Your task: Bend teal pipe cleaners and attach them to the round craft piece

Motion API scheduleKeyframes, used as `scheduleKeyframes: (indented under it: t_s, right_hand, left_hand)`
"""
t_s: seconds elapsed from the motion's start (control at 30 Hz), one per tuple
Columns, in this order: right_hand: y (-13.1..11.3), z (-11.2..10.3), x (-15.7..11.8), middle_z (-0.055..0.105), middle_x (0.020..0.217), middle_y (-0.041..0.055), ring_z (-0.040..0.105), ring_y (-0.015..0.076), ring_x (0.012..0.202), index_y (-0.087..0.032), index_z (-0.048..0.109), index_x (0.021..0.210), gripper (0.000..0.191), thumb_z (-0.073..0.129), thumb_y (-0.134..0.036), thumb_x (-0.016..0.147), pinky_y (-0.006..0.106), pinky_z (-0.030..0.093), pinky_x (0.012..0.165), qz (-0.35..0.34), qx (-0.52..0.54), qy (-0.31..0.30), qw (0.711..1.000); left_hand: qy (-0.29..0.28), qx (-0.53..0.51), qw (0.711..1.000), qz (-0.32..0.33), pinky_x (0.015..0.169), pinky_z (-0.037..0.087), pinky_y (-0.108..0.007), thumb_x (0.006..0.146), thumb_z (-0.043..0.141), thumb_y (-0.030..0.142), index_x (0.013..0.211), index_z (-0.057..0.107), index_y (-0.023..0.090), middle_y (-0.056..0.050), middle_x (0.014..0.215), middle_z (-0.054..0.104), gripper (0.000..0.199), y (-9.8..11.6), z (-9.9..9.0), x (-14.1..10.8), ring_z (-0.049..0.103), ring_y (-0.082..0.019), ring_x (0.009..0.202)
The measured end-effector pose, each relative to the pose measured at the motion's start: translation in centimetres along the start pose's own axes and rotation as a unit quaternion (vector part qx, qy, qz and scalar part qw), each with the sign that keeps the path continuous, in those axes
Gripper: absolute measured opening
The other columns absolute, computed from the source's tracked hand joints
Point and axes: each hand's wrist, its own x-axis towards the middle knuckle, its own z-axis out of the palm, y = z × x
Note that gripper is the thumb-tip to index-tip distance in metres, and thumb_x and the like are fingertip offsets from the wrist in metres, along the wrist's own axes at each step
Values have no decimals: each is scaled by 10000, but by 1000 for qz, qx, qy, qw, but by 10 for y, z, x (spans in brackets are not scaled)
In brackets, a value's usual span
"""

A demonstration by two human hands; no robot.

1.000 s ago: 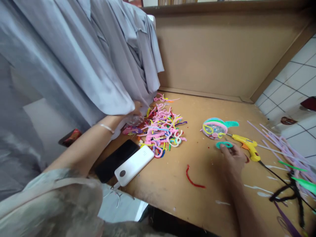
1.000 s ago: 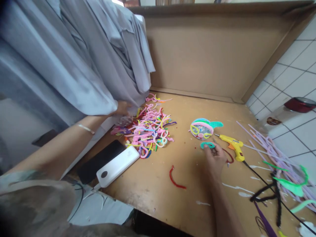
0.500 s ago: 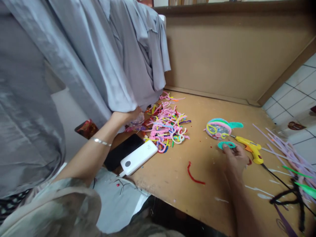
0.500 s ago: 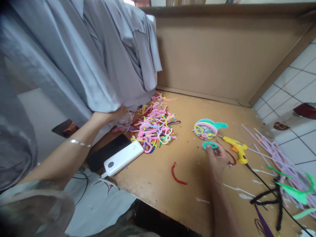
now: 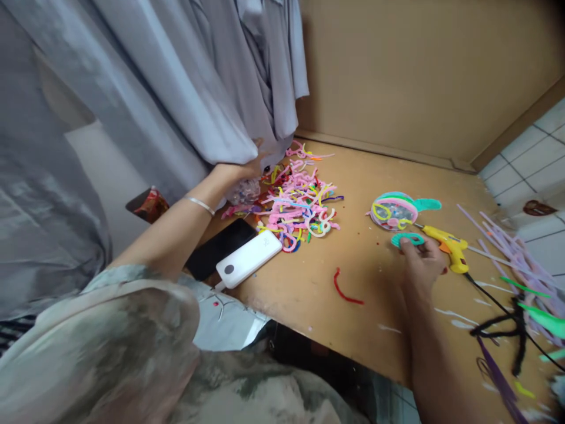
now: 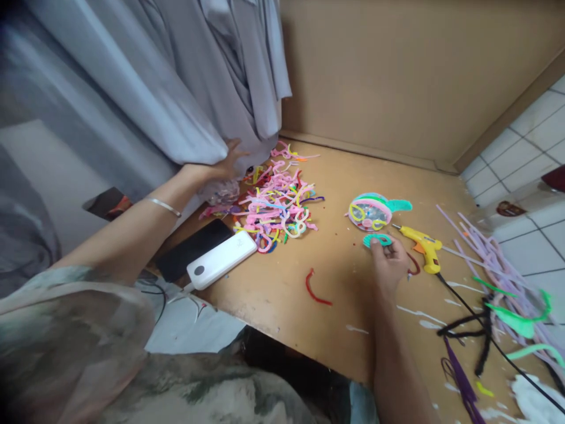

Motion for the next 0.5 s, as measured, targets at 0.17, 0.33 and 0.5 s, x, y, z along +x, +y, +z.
scheduleKeyframes:
  t_s: [0.17,0.33,0.5]
  right_hand:
    - [-8,5,-3,652,703,-6,612,154,644,-204,627,764,228,741,-351,632,315,543,643,-14,-15,-2,1000]
    - [-14,9,-8,609,728,1,580,141,662,-229,572,757,102,663,-248,714,314,532,687,-1,-51,-22,998]
    - [-9,13,-8,596,739,-7,563,113,660,-207,550,776,119,658,-236,734,280,513,673,30,-54,-37,997]
  left_hand:
    - [-74,-106,987,93,1235,231,-395,874,649,453,1547,369,197,-87,1643,286,772,37,-7,-15,323,-266,1477]
    - [-228,-83,963,121,1191,263,-481,743,752,517,1592,266,228,-119,1660,173,1020,77,26,-26,199,-382,1528]
    - [-208,-55,974,70,1119,370,-430,651,806,401,1453,500,177,-123,1497,451,888,85,67,-19,412,-381,1401]
